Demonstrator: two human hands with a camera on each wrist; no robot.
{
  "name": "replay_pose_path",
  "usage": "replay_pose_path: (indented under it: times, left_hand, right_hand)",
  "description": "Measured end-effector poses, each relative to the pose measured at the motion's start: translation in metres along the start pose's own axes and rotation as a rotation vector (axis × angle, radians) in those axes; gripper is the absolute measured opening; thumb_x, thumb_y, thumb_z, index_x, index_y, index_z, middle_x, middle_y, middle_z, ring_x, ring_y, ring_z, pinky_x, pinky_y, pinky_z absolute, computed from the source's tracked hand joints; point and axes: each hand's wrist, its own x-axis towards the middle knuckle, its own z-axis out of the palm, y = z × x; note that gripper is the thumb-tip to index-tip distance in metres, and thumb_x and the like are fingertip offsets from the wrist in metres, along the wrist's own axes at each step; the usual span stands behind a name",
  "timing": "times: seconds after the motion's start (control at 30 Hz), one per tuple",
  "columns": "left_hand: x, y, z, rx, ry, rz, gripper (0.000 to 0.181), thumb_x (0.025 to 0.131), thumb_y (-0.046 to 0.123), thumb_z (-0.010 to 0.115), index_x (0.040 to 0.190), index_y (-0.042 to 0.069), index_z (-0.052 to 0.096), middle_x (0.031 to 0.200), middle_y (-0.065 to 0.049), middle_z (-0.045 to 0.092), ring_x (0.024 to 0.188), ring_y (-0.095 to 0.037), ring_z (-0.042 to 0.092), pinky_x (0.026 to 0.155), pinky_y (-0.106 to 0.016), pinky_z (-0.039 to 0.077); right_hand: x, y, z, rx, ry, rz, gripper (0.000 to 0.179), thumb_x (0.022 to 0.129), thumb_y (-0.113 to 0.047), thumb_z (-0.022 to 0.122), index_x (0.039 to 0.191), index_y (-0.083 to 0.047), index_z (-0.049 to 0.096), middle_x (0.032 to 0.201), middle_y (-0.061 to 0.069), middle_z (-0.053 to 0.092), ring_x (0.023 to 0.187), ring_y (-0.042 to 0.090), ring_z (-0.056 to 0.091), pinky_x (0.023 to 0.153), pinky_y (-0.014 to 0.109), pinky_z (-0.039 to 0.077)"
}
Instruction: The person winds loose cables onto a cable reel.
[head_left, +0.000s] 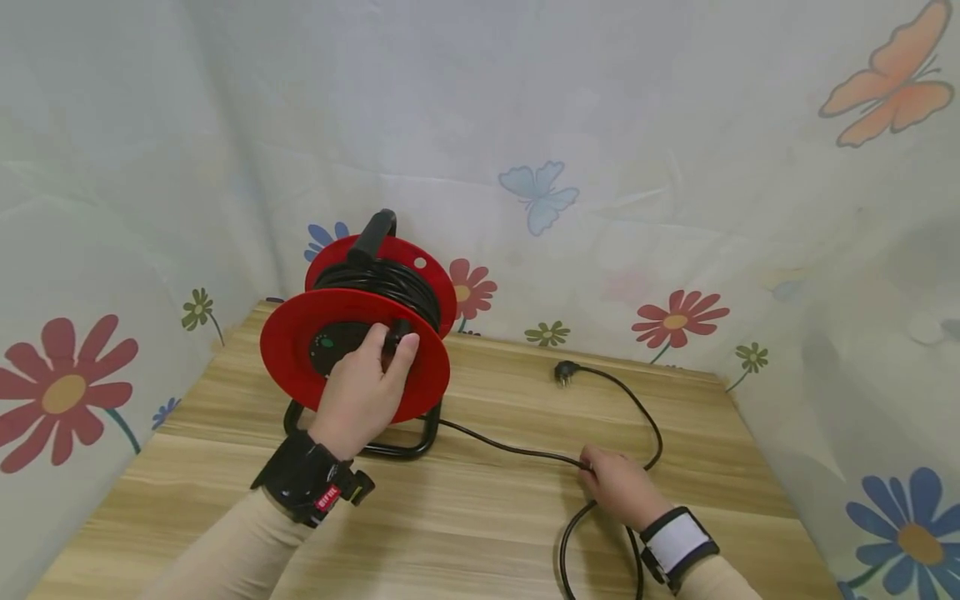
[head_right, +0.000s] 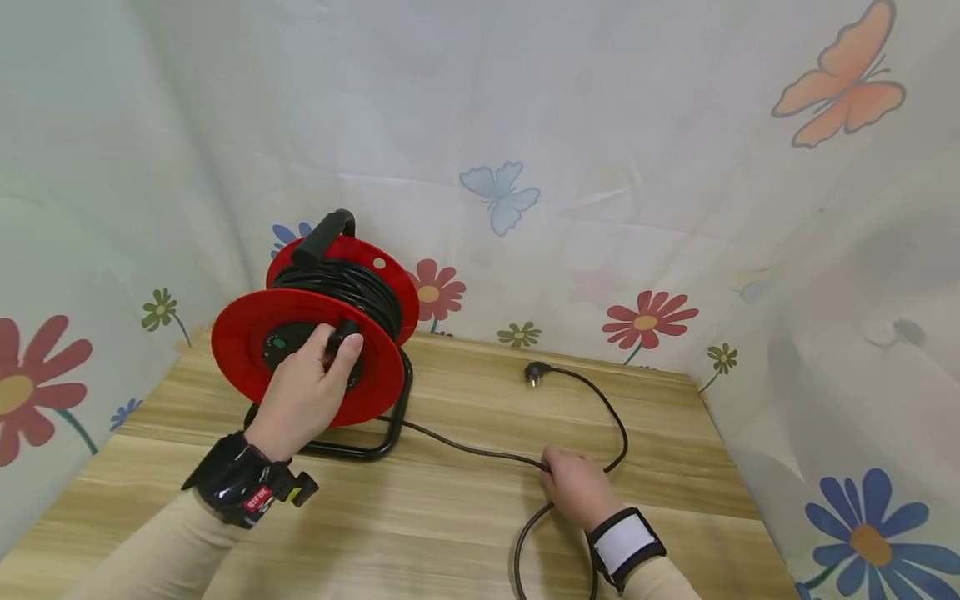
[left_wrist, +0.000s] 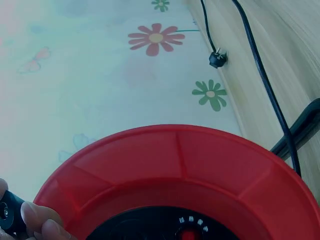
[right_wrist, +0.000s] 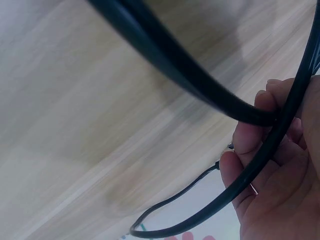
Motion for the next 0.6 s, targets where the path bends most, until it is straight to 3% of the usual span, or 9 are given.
replay_pose_path:
  times: [0.23, 0.47, 0.6]
  left_hand:
    - [-0.004, 0.003, 0.010, 0.032, -0.016, 0.015, 0.039, 0.098, 0.050, 0.040, 0.096, 0.011, 0.048, 0.067, -0.005, 0.060, 0.060, -0.018, 0.056, 0.053, -0.034, 0.050]
    - [-0.010, 0.003, 0.024, 0.070, -0.048, 0.029, 0.038, 0.097, 0.050, 0.042, 0.095, 0.012, 0.050, 0.063, -0.002, 0.055, 0.053, -0.016, 0.051, 0.048, -0.029, 0.042]
    - [-0.014, 0.000, 0.033, 0.113, -0.065, 0.038, 0.035, 0.097, 0.046, 0.045, 0.096, 0.011, 0.052, 0.061, -0.001, 0.055, 0.052, -0.015, 0.050, 0.046, -0.029, 0.040]
  right_hand:
    - [-0.007, 0.009, -0.001, -0.013, 0.008, -0.006, 0.012, 0.088, -0.019, 0.066, 0.083, -0.017, 0.055, 0.061, -0.010, 0.055, 0.052, 0.005, 0.045, 0.054, 0.030, 0.040]
    - [-0.012, 0.014, -0.004, -0.016, -0.024, 0.005, 0.013, 0.088, -0.020, 0.065, 0.083, -0.016, 0.053, 0.058, -0.011, 0.053, 0.052, 0.005, 0.044, 0.075, 0.046, 0.045]
    - [-0.015, 0.018, -0.004, -0.012, -0.021, 0.015, 0.011, 0.088, -0.020, 0.065, 0.083, -0.015, 0.056, 0.060, -0.010, 0.057, 0.053, 0.005, 0.046, 0.078, 0.050, 0.047]
